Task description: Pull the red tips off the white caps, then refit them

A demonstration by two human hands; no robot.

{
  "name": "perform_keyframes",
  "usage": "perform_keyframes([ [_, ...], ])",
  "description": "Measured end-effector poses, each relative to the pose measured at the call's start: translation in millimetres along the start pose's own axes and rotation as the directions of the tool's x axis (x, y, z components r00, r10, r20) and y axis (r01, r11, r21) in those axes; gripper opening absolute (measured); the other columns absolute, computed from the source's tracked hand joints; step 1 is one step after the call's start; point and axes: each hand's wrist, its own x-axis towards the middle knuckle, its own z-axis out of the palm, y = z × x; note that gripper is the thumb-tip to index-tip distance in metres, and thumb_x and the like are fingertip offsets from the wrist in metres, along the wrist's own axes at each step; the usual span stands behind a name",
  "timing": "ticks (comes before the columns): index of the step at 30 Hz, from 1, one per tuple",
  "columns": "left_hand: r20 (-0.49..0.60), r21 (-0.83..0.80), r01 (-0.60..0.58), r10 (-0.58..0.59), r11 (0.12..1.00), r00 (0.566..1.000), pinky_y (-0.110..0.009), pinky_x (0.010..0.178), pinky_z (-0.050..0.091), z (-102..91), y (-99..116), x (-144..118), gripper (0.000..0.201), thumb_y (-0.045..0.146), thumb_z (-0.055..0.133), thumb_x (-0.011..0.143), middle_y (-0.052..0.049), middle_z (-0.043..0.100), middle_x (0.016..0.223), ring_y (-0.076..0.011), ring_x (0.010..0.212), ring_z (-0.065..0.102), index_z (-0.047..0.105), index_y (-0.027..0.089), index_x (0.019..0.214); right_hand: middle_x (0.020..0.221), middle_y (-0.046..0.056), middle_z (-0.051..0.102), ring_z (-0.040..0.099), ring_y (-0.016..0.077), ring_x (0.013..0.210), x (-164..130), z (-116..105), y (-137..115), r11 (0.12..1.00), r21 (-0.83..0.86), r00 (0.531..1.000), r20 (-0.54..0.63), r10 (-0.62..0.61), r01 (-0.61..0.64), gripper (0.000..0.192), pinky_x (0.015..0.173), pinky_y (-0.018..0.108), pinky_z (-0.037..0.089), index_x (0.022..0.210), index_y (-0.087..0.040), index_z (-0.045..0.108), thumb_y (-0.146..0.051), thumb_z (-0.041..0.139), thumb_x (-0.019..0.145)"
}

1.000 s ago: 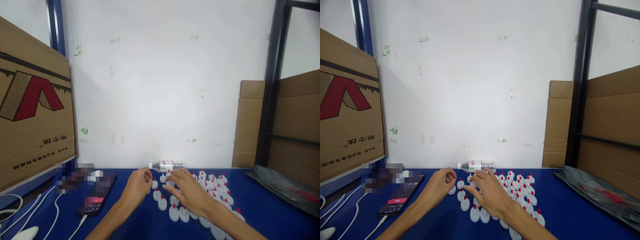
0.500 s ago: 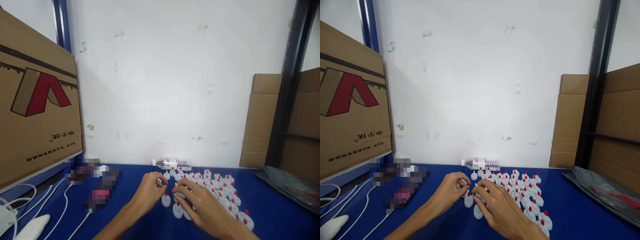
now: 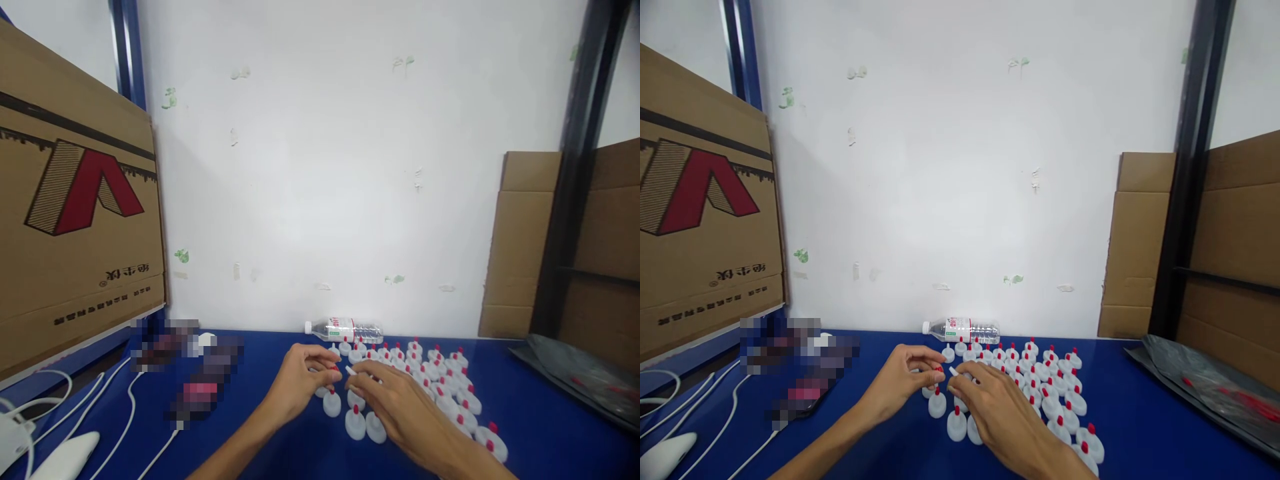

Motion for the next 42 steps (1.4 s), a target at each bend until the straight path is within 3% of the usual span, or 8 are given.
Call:
perform_keyframes([
  [5, 0.029, -0.060, 0.002, -0.001, 0.998, 1.000, -0.029, 0.064, 0.052, 4.2, -2, -2, 0.032, 0.038, 0.083, 0.066, -0.005, 0.071, 0.070, -0.0157, 0.060, 0.063, 0.078, 0.010, 0.081, 0.115, 0.008, 0.067, 0.065, 0.0236, 0.100, -1, -1, 0, 1.000, -0.011, 1.000, 0.005, -0.004, 0.004, 0.034, 0.084, 0.038, 0.054, 0.115, -0.025, 0.065, -0.009, 0.038, 0.100],
  [12, 0.004, -0.086, -0.022, 0.023, 0.996, 1.000, -0.027, 0.060, 0.051, 9.6, 9, -7, 0.035, 0.043, 0.084, 0.069, -0.005, 0.071, 0.069, -0.0155, 0.060, 0.062, 0.078, 0.011, 0.081, 0.112, 0.007, 0.070, 0.066, 0.0211, 0.099, 1, -7, -4, 0.999, 0.033, 0.999, -0.016, -0.037, 0.037, 0.026, 0.091, 0.037, 0.053, 0.111, -0.023, 0.065, -0.020, 0.039, 0.107],
  [18, -0.036, -0.113, -0.061, 0.058, 0.992, 0.998, -0.026, 0.057, 0.050, 10.9, 10, -5, 0.041, 0.050, 0.082, 0.070, -0.003, 0.068, 0.068, -0.0129, 0.056, 0.057, 0.075, 0.012, 0.083, 0.103, 0.004, 0.070, 0.066, 0.0192, 0.092, 3, -5, -5, 0.998, 0.048, 0.996, -0.073, -0.042, 0.046, 0.024, 0.085, 0.035, 0.053, 0.105, -0.023, 0.062, -0.022, 0.039, 0.108],
  [24, 0.025, -0.094, -0.069, 0.071, 0.993, 0.997, -0.026, 0.056, 0.050, 10.8, 7, -6, 0.035, 0.043, 0.082, 0.070, -0.005, 0.069, 0.068, -0.0151, 0.060, 0.060, 0.077, 0.011, 0.081, 0.104, 0.004, 0.068, 0.065, 0.0213, 0.096, 0, 0, -4, 0.993, 0.109, 0.997, -0.057, -0.049, 0.055, 0.016, 0.085, 0.037, 0.054, 0.108, -0.024, 0.057, -0.022, 0.041, 0.108],
  [29, -0.018, 0.011, -0.095, 0.095, 0.995, 0.995, -0.025, 0.054, 0.049, 11.4, 2, -6, 0.022, 0.035, 0.079, 0.075, -0.005, 0.068, 0.081, -0.0124, 0.056, 0.058, 0.079, 0.013, 0.077, 0.116, 0.005, 0.066, 0.066, 0.0213, 0.106, -3, 7, 1, 0.981, 0.194, 0.987, -0.154, 0.048, -0.017, 0.020, 0.089, 0.035, 0.055, 0.125, -0.029, 0.046, -0.028, 0.052, 0.106],
  [32, -0.001, 0.081, -0.155, 0.155, 0.985, 0.988, -0.024, 0.055, 0.050, 14.1, -2, -6, 0.019, 0.033, 0.074, 0.081, -0.003, 0.065, 0.083, -0.0120, 0.058, 0.059, 0.080, 0.015, 0.077, 0.105, 0.004, 0.065, 0.067, 0.0205, 0.099, -3, 10, 2, 0.978, 0.207, 0.983, -0.176, 0.046, -0.009, 0.010, 0.084, 0.033, 0.056, 0.114, -0.028, 0.047, -0.022, 0.043, 0.107],
  [36, -0.011, 0.024, -0.215, 0.216, 0.976, 0.976, -0.023, 0.053, 0.051, 18.9, 1, -9, 0.023, 0.034, 0.070, 0.084, -0.002, 0.061, 0.080, -0.0123, 0.059, 0.059, 0.078, 0.015, 0.075, 0.103, 0.006, 0.063, 0.064, 0.0219, 0.110, -5, 14, 2, 0.978, 0.202, 0.967, -0.254, -0.006, 0.059, 0.019, 0.087, 0.032, 0.056, 0.107, -0.026, 0.045, -0.010, 0.036, 0.104],
  [42, -0.005, -0.003, -0.139, 0.139, 0.990, 0.990, -0.022, 0.047, 0.046, 18.4, 8, -10, 0.032, 0.043, 0.073, 0.080, -0.001, 0.057, 0.074, -0.0099, 0.051, 0.054, 0.079, 0.013, 0.071, 0.089, 0.003, 0.061, 0.064, 0.0221, 0.111, -4, 17, 1, 0.977, 0.152, 0.933, -0.349, -0.089, 0.151, 0.026, 0.085, 0.031, 0.056, 0.103, -0.026, 0.047, -0.003, 0.036, 0.101],
])
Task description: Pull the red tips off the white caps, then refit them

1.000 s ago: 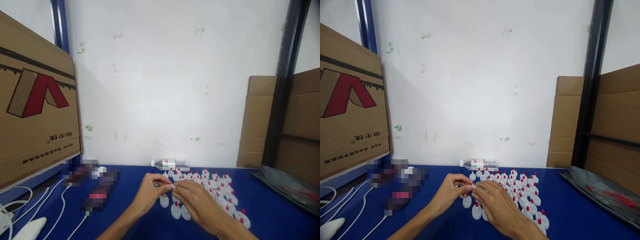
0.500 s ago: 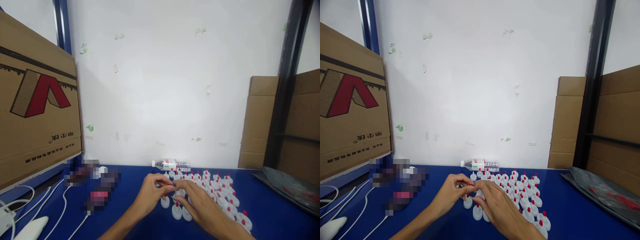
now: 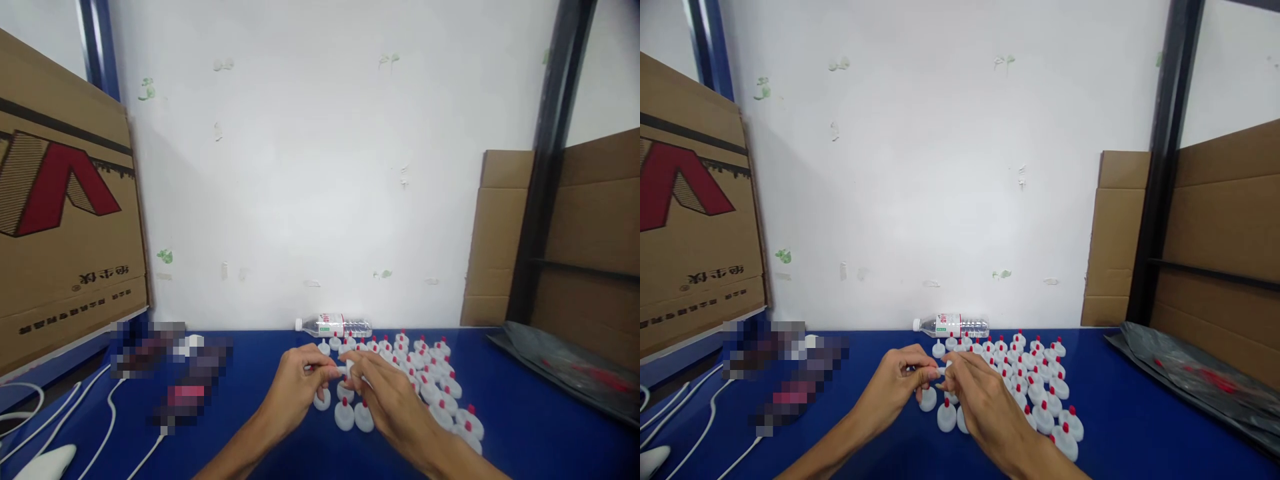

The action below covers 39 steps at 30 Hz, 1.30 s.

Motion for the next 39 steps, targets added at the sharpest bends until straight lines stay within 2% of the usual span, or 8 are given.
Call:
perform_keyframes([
  [9, 0.056, 0.060, 0.035, -0.038, 0.998, 0.998, -0.022, 0.047, 0.043, -7.0, 6, 5, 0.034, 0.045, 0.073, 0.079, 0.000, 0.057, 0.070, -0.0090, 0.047, 0.053, 0.080, 0.013, 0.071, 0.091, 0.003, 0.064, 0.065, 0.0214, 0.107, 5, 1, -7, 0.991, 0.057, 0.993, 0.034, 0.116, -0.118, 0.021, 0.089, 0.032, 0.054, 0.095, -0.025, 0.050, -0.007, 0.040, 0.101],
  [12, 0.099, 0.144, -0.012, -0.002, 0.989, 0.995, -0.023, 0.048, 0.047, -14.6, 5, 10, 0.029, 0.042, 0.072, 0.079, -0.001, 0.060, 0.077, -0.0107, 0.050, 0.057, 0.081, 0.015, 0.076, 0.096, 0.002, 0.064, 0.065, 0.0200, 0.093, 9, 5, -11, 0.979, 0.033, 0.973, 0.117, 0.197, -0.202, 0.012, 0.082, 0.031, 0.054, 0.095, -0.024, 0.051, -0.014, 0.056, 0.099],
  [15, 0.117, 0.243, -0.068, 0.040, 0.968, 0.992, -0.025, 0.052, 0.051, -29.2, 1, 17, 0.029, 0.044, 0.070, 0.080, -0.003, 0.064, 0.079, -0.0131, 0.054, 0.060, 0.080, 0.017, 0.078, 0.099, 0.002, 0.063, 0.063, 0.0192, 0.088, 13, 5, -9, 0.977, -0.004, 0.963, 0.163, 0.213, -0.215, 0.012, 0.078, 0.031, 0.053, 0.098, -0.024, 0.053, -0.012, 0.054, 0.098],
  [20, -0.112, 0.333, -0.024, 0.065, 0.943, 0.992, -0.026, 0.053, 0.049, -60.1, -8, 28, 0.035, 0.050, 0.070, 0.078, -0.001, 0.068, 0.072, -0.0151, 0.054, 0.057, 0.075, 0.017, 0.090, 0.108, 0.003, 0.068, 0.066, 0.0201, 0.097, 14, -5, 7, 0.947, -0.082, 0.931, 0.178, 0.320, -0.310, 0.011, 0.086, 0.034, 0.053, 0.110, -0.025, 0.060, -0.020, 0.053, 0.103],
  [23, -0.191, 0.397, -0.015, 0.098, 0.918, 0.977, -0.027, 0.057, 0.047, -70.0, -12, 29, 0.034, 0.053, 0.066, 0.083, -0.001, 0.070, 0.075, -0.0162, 0.060, 0.057, 0.072, 0.019, 0.085, 0.115, 0.006, 0.072, 0.067, 0.0240, 0.108, 13, -7, 12, 0.944, -0.116, 0.923, 0.203, 0.326, -0.308, 0.019, 0.095, 0.039, 0.053, 0.116, -0.024, 0.066, -0.030, 0.052, 0.105],
  [27, -0.174, 0.498, -0.028, 0.131, 0.867, 0.976, -0.027, 0.061, 0.041, -73.7, -17, 27, 0.035, 0.053, 0.063, 0.087, 0.001, 0.065, 0.067, -0.0166, 0.062, 0.054, 0.069, 0.020, 0.077, 0.144, 0.015, 0.060, 0.051, 0.0343, 0.138, 11, -7, 6, 0.945, -0.198, 0.888, 0.333, 0.316, -0.262, 0.043, 0.115, 0.059, 0.037, 0.142, -0.019, 0.058, -0.041, 0.042, 0.108],
  [31, -0.137, 0.575, -0.040, 0.144, 0.817, 0.980, -0.027, 0.059, 0.036, -75.6, -20, 26, 0.036, 0.054, 0.055, 0.093, 0.004, 0.058, 0.061, -0.0158, 0.060, 0.050, 0.062, 0.022, 0.077, 0.152, 0.012, 0.052, 0.040, 0.0372, 0.145, 7, -8, 1, 0.940, -0.224, 0.819, 0.466, 0.335, -0.257, 0.047, 0.117, 0.070, 0.026, 0.150, -0.024, 0.050, -0.043, 0.037, 0.109],
  [39, -0.052, 0.625, -0.081, 0.145, 0.777, 0.988, -0.026, 0.065, 0.039, -70.7, -21, 22, 0.027, 0.043, 0.051, 0.096, 0.002, 0.068, 0.075, -0.0177, 0.069, 0.060, 0.065, 0.023, 0.085, 0.138, 0.008, 0.064, 0.051, 0.0312, 0.135, 12, -12, 2, 0.943, -0.237, 0.866, 0.389, 0.313, -0.234, 0.037, 0.118, 0.064, 0.027, 0.132, -0.027, 0.064, -0.039, 0.036, 0.110],
])
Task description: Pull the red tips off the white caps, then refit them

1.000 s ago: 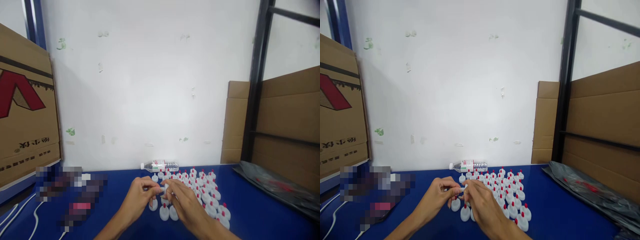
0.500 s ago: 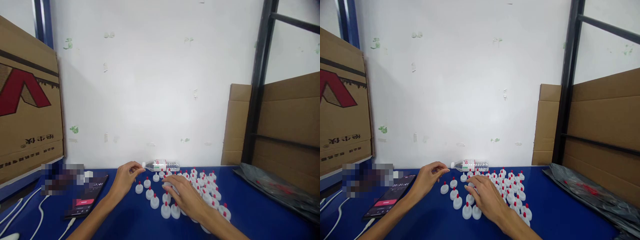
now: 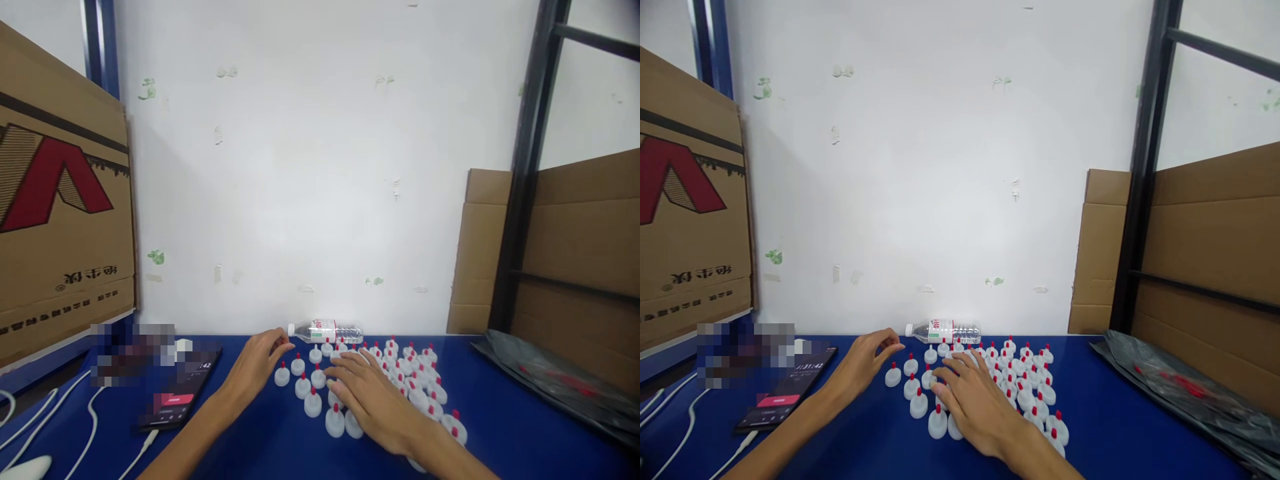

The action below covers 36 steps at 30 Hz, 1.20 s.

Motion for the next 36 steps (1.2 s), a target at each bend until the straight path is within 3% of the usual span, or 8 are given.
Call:
perform_keyframes([
  [6, 0.001, 0.014, 0.022, -0.022, 1.000, 1.000, -0.028, 0.070, 0.045, 5.7, -2, 2, 0.023, 0.035, 0.054, 0.091, -0.002, 0.076, 0.085, -0.0205, 0.074, 0.067, 0.073, 0.022, 0.094, 0.122, 0.006, 0.071, 0.058, 0.0265, 0.124, 36, 2, 12, 0.994, -0.076, 0.997, 0.009, -0.077, 0.078, 0.041, 0.113, 0.054, 0.033, 0.124, -0.025, 0.067, -0.039, 0.030, 0.111],
  [10, -0.009, 0.033, 0.029, -0.029, 0.999, 1.000, -0.027, 0.065, 0.042, 2.1, 0, 1, 0.025, 0.038, 0.054, 0.093, -0.001, 0.076, 0.076, -0.0194, 0.067, 0.066, 0.073, 0.024, 0.086, 0.091, 0.004, 0.075, 0.067, 0.0231, 0.099, 67, 11, 17, 0.983, -0.094, 0.987, 0.052, -0.151, 0.156, 0.048, 0.102, 0.044, 0.044, 0.099, -0.022, 0.073, -0.041, 0.030, 0.111],
  [13, -0.041, 0.046, 0.030, -0.028, 0.998, 0.999, -0.028, 0.065, 0.040, -1.2, 4, -1, 0.029, 0.040, 0.053, 0.095, 0.000, 0.071, 0.068, -0.0199, 0.065, 0.064, 0.072, 0.024, 0.080, 0.082, 0.003, 0.073, 0.068, 0.0216, 0.092, 78, 14, 15, 0.975, -0.103, 0.979, 0.063, -0.193, 0.199, 0.052, 0.097, 0.040, 0.047, 0.085, -0.021, 0.072, -0.041, 0.031, 0.111],
  [18, -0.094, -0.002, 0.012, -0.012, 1.000, 0.996, -0.031, 0.080, 0.045, 2.7, 7, -3, 0.020, 0.035, 0.058, 0.093, -0.003, 0.075, 0.092, -0.0229, 0.088, 0.066, 0.074, 0.025, 0.088, 0.109, 0.005, 0.072, 0.065, 0.0232, 0.105, 62, 2, 8, 0.978, -0.096, 0.980, -0.058, -0.189, 0.183, 0.030, 0.103, 0.044, 0.041, 0.112, -0.022, 0.067, -0.043, 0.045, 0.108],
  [20, -0.087, -0.036, 0.016, -0.020, 0.999, 0.996, -0.030, 0.079, 0.047, 7.2, 9, -5, 0.017, 0.032, 0.060, 0.092, -0.003, 0.074, 0.094, -0.0216, 0.084, 0.066, 0.075, 0.025, 0.095, 0.114, 0.007, 0.070, 0.063, 0.0258, 0.104, 48, -4, 7, 0.981, -0.094, 0.980, -0.090, -0.179, 0.171, 0.023, 0.095, 0.043, 0.045, 0.114, -0.022, 0.063, -0.041, 0.057, 0.103],
  [23, -0.057, -0.088, 0.008, -0.013, 0.996, 0.998, -0.029, 0.073, 0.049, 14.7, 19, -8, 0.016, 0.030, 0.065, 0.089, -0.003, 0.074, 0.097, -0.0198, 0.078, 0.066, 0.077, 0.025, 0.099, 0.112, 0.005, 0.069, 0.064, 0.0236, 0.092, 26, -8, 6, 0.982, -0.075, 0.980, -0.088, -0.177, 0.171, 0.009, 0.082, 0.039, 0.047, 0.111, -0.024, 0.059, -0.026, 0.054, 0.104],
  [30, -0.003, -0.254, -0.110, 0.113, 0.961, 0.994, -0.026, 0.063, 0.047, 30.4, 41, -17, 0.015, 0.036, 0.071, 0.089, -0.004, 0.075, 0.090, -0.0195, 0.078, 0.064, 0.080, 0.024, 0.088, 0.099, 0.003, 0.068, 0.063, 0.0219, 0.091, 11, -11, -2, 0.980, 0.003, 0.973, -0.123, -0.196, 0.197, 0.011, 0.087, 0.038, 0.046, 0.105, -0.024, 0.052, -0.015, 0.055, 0.100],
  [36, -0.061, -0.159, -0.188, 0.180, 0.969, 0.982, -0.028, 0.070, 0.047, 36.7, 41, -20, 0.012, 0.031, 0.070, 0.091, -0.002, 0.077, 0.084, -0.0216, 0.083, 0.064, 0.079, 0.026, 0.084, 0.098, 0.002, 0.068, 0.063, 0.0207, 0.091, 11, -11, -2, 0.972, -0.010, 0.960, -0.158, -0.232, 0.234, 0.012, 0.089, 0.037, 0.045, 0.103, -0.024, 0.051, -0.013, 0.054, 0.100],
])
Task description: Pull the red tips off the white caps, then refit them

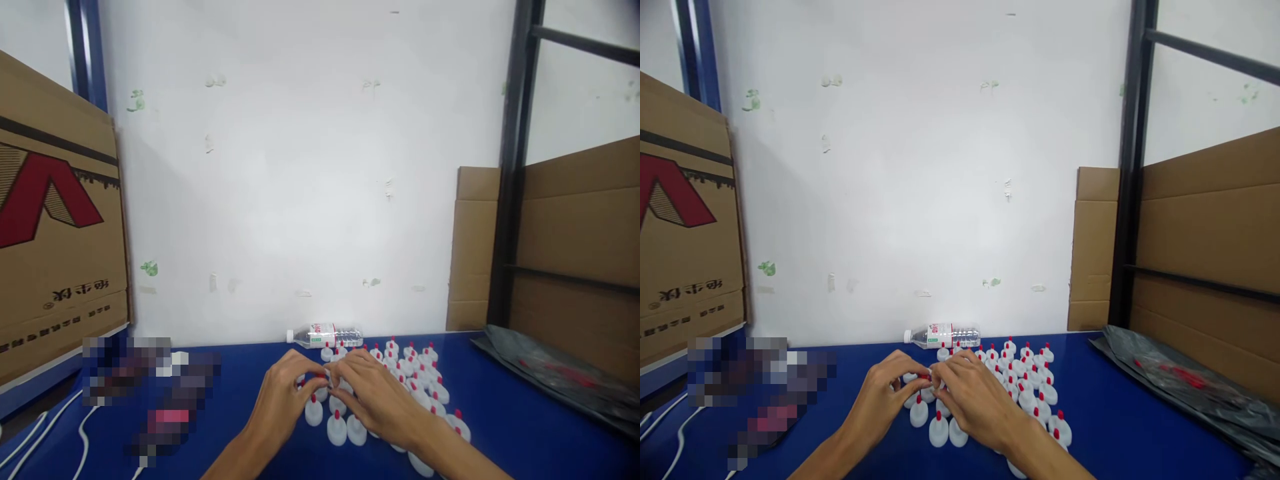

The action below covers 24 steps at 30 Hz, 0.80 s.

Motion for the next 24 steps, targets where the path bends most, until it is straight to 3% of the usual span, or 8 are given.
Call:
perform_keyframes([
  [4, -0.018, -0.013, 0.050, -0.051, 0.999, 0.999, -0.028, 0.070, 0.046, 0.8, 2, -1, 0.010, 0.032, 0.070, 0.090, -0.001, 0.076, 0.085, -0.0209, 0.081, 0.064, 0.078, 0.027, 0.084, 0.095, 0.001, 0.068, 0.063, 0.0204, 0.088, -2, 1, 0, 1.000, 0.006, 1.000, -0.017, 0.002, -0.002, 0.012, 0.088, 0.036, 0.045, 0.102, -0.024, 0.051, -0.015, 0.057, 0.099],
  [8, -0.060, -0.059, 0.173, -0.177, 0.983, 0.982, -0.028, 0.067, 0.045, -0.6, 6, 3, 0.011, 0.035, 0.072, 0.085, -0.001, 0.074, 0.081, -0.0202, 0.074, 0.063, 0.078, 0.026, 0.085, 0.094, 0.001, 0.069, 0.063, 0.0204, 0.086, -2, 2, 0, 1.000, -0.007, 0.999, -0.034, -0.009, 0.009, 0.009, 0.088, 0.037, 0.044, 0.102, -0.024, 0.052, -0.018, 0.059, 0.099],
  [12, 0.027, -0.128, 0.242, -0.240, 0.962, 0.970, -0.028, 0.065, 0.043, -3.1, 9, 7, 0.016, 0.038, 0.073, 0.081, 0.000, 0.073, 0.073, -0.0184, 0.067, 0.060, 0.078, 0.023, 0.078, 0.101, 0.003, 0.071, 0.064, 0.0208, 0.094, -4, 6, 3, 0.998, -0.028, 0.999, -0.020, -0.050, 0.049, 0.011, 0.092, 0.037, 0.045, 0.103, -0.023, 0.054, -0.013, 0.054, 0.100],
  [17, 0.083, -0.245, 0.305, -0.294, 0.920, 0.952, -0.027, 0.060, 0.040, -0.1, 10, 7, 0.028, 0.046, 0.077, 0.075, -0.004, 0.074, 0.070, -0.0189, 0.066, 0.060, 0.078, 0.018, 0.072, 0.111, 0.003, 0.072, 0.062, 0.0193, 0.112, -5, 9, 8, 0.989, -0.009, 0.988, -0.047, -0.147, 0.147, 0.031, 0.098, 0.036, 0.044, 0.100, -0.023, 0.055, 0.004, 0.040, 0.095],
  [21, 0.174, -0.445, 0.375, -0.333, 0.813, 0.927, -0.024, 0.052, 0.041, -1.8, 11, 8, 0.041, 0.053, 0.081, 0.072, -0.005, 0.071, 0.064, -0.0178, 0.060, 0.061, 0.076, 0.013, 0.078, 0.112, 0.006, 0.073, 0.064, 0.0192, 0.110, -3, 6, 7, 0.980, -0.059, 0.970, -0.145, -0.197, 0.190, 0.028, 0.097, 0.037, 0.047, 0.099, -0.022, 0.056, 0.003, 0.042, 0.096],
  [24, 0.260, -0.634, 0.442, -0.363, 0.635, 0.895, -0.019, 0.042, 0.036, -5.1, 13, 8, 0.047, 0.055, 0.082, 0.074, -0.002, 0.068, 0.069, -0.0137, 0.056, 0.059, 0.073, 0.014, 0.095, 0.118, 0.009, 0.074, 0.066, 0.0181, 0.112, -1, 2, 4, 0.964, -0.125, 0.931, -0.257, -0.261, 0.236, 0.027, 0.098, 0.037, 0.049, 0.095, -0.022, 0.056, 0.000, 0.041, 0.098],
])
